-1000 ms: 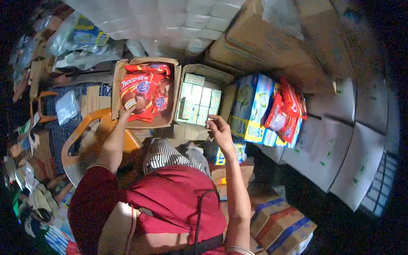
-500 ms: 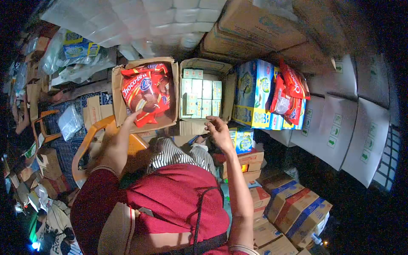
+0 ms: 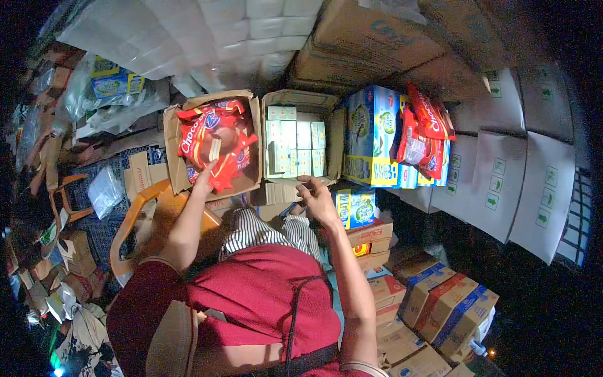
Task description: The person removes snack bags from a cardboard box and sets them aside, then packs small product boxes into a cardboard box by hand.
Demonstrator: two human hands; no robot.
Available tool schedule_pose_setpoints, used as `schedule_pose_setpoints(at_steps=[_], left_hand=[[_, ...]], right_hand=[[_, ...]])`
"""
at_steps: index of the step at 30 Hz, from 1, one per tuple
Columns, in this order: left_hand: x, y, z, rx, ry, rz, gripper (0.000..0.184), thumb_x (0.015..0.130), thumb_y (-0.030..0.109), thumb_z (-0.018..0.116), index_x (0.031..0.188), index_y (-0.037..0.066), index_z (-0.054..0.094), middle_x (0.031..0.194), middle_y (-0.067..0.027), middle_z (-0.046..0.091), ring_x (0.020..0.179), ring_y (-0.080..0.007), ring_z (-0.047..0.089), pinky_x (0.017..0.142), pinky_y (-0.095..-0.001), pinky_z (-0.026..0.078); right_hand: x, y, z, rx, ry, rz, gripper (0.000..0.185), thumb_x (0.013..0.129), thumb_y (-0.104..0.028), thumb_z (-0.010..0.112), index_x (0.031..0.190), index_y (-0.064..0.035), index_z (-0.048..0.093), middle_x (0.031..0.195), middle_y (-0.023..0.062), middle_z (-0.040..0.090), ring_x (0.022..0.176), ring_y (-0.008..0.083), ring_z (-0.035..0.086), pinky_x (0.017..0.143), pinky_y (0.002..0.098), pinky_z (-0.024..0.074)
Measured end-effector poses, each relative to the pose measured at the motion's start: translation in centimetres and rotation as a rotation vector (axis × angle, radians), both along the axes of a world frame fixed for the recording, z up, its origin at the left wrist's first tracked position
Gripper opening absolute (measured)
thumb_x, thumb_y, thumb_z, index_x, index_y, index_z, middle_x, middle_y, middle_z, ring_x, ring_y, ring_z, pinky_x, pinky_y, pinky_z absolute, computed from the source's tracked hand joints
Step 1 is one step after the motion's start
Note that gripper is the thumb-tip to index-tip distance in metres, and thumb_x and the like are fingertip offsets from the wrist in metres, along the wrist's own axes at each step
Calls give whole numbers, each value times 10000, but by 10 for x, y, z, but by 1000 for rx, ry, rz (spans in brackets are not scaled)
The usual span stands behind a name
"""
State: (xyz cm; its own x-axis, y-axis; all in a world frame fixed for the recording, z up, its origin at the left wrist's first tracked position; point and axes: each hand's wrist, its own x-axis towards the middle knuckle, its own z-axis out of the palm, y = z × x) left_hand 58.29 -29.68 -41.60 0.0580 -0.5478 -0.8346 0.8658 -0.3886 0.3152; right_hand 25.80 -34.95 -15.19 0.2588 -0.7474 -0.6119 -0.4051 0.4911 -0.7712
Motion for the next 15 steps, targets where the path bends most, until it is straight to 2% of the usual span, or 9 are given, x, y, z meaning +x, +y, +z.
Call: schedule_pose_setpoints(at_steps=[1,5,8,12,14,15], left_hand=[[1,-3,8,-58,96,13,367,762,191,637,1072,44,506,1020,-112,584,884,-231,587,777,-405,490],[3,-19,67,-101,95,29,303,813,230,570,1045,39,530,1017,-126,589,875,-226,592,784,-388,483],[12,-19,73,-211,135,0,305,814,221,568,1052,35,527,1014,-132,590,891,-226,587,796,-381,479],[-5,-13,122,-242,36,-144,386,788,152,601,1128,26,470,1074,-112,552,939,-209,565,822,-366,471],[-29,-16,169,-349,-66,-243,489,760,83,614,1198,36,403,1141,-95,504,1003,-201,528,875,-356,434],[-34,-16,165,-426,-95,-350,529,748,69,617,1220,46,381,1163,-90,488,1034,-200,505,903,-352,407]], right_hand=[[0,0,0,9,-6,-10,276,862,-136,481,1104,-4,483,922,81,581,819,134,557,706,255,450],[1,1,4,25,-9,-10,276,861,-145,485,1098,-1,487,912,78,585,816,137,559,707,263,452],[-5,2,-7,11,-61,-34,283,840,-142,518,1092,-17,493,855,79,570,780,111,531,596,240,445],[-20,-3,-9,73,-156,-106,326,877,-272,471,1106,-42,498,934,71,573,809,131,543,666,266,453],[-31,-6,-1,151,-290,-190,526,865,-484,391,1189,-75,449,1063,92,535,921,177,531,765,323,438],[-37,-11,2,273,-364,-270,594,847,-538,362,1229,-85,401,1077,85,517,942,177,512,790,323,418]])
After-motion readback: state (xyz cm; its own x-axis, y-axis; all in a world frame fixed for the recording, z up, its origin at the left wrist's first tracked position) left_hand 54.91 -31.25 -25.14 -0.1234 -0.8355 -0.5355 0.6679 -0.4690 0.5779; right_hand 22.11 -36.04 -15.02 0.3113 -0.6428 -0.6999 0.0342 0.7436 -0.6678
